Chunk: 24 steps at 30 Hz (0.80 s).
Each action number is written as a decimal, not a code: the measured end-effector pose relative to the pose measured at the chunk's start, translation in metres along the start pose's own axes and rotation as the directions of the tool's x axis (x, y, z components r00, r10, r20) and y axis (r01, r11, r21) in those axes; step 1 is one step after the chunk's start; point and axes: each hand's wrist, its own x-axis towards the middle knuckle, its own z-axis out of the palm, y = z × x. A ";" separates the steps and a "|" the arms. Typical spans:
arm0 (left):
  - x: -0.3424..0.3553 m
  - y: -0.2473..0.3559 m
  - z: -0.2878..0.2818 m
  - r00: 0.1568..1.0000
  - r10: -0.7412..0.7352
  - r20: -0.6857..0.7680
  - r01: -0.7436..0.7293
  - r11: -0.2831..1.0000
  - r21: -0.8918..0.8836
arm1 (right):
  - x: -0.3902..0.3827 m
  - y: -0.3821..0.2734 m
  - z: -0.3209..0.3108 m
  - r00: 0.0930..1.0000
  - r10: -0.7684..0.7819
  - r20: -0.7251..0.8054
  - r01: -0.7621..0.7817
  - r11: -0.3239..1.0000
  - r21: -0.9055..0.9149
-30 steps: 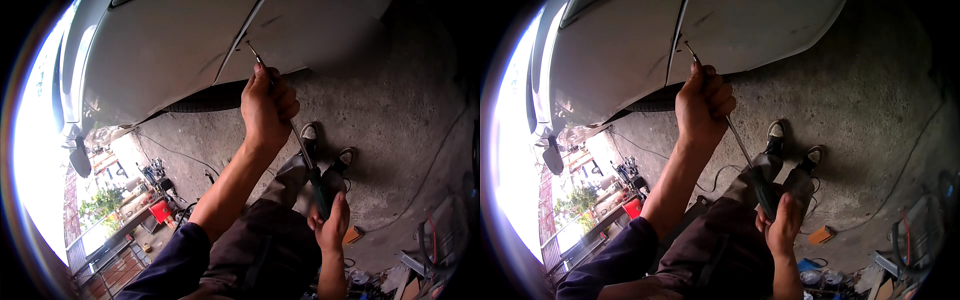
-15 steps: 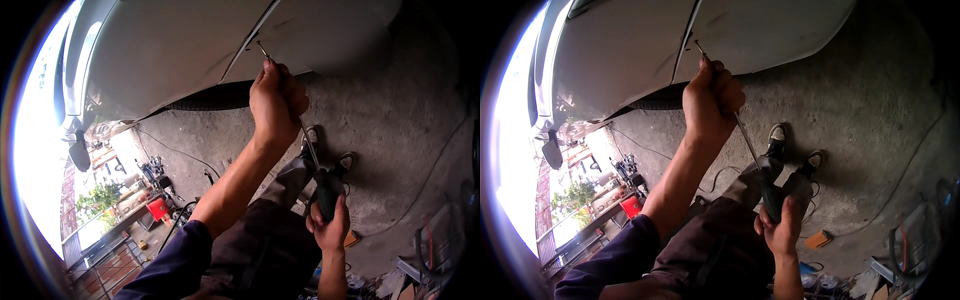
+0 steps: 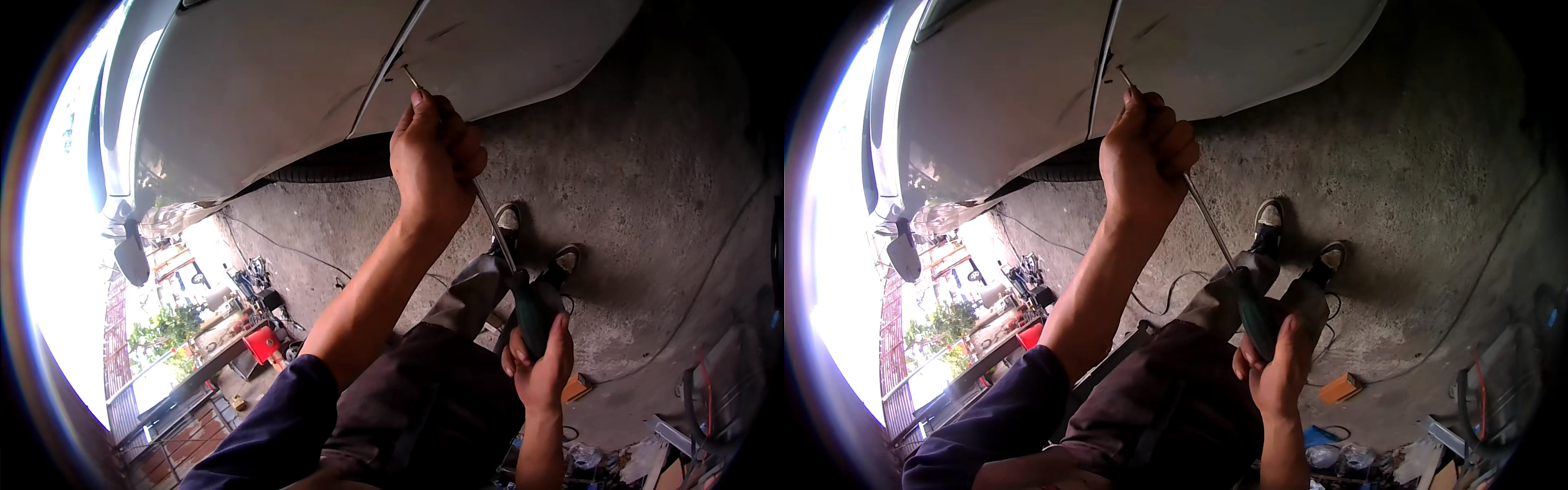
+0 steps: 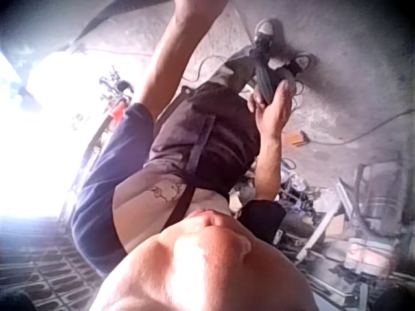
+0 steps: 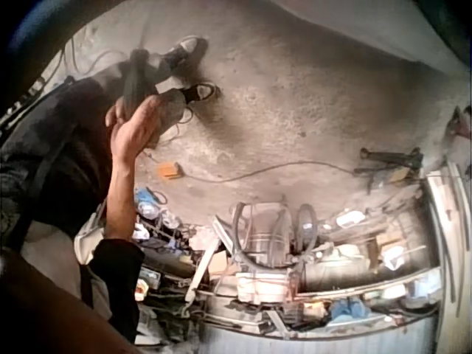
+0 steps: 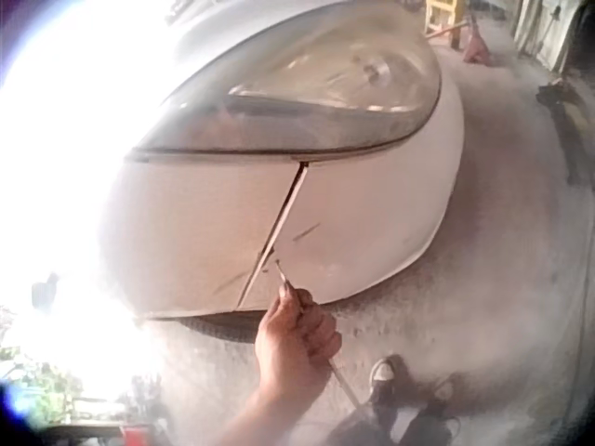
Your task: The person uses a screwdriver to remove fasteners from the front bumper of a white car, then uses a pneumatic ratchet to remove bolts. Finally, the person uses an angle grinder to smooth the bumper surface.
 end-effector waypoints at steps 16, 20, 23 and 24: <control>-0.093 -0.045 -0.031 0.828 -0.420 0.371 0.409 0.906 0.114 | 0.001 -0.003 0.003 0.998 0.037 -0.056 -0.035 0.999 0.031; -0.092 -0.047 -0.034 0.876 -0.368 0.312 0.317 0.927 0.203 | -0.003 0.024 -0.016 0.707 -0.666 0.238 0.535 0.285 -0.795; -0.095 -0.042 -0.027 0.909 -0.352 0.225 0.262 0.900 0.347 | -0.004 0.031 -0.018 0.638 -0.731 0.244 0.522 0.176 -0.835; -0.095 -0.040 -0.028 0.907 -0.350 0.234 0.237 0.884 0.403 | -0.010 0.030 -0.013 0.719 -0.679 0.148 0.524 0.389 -0.758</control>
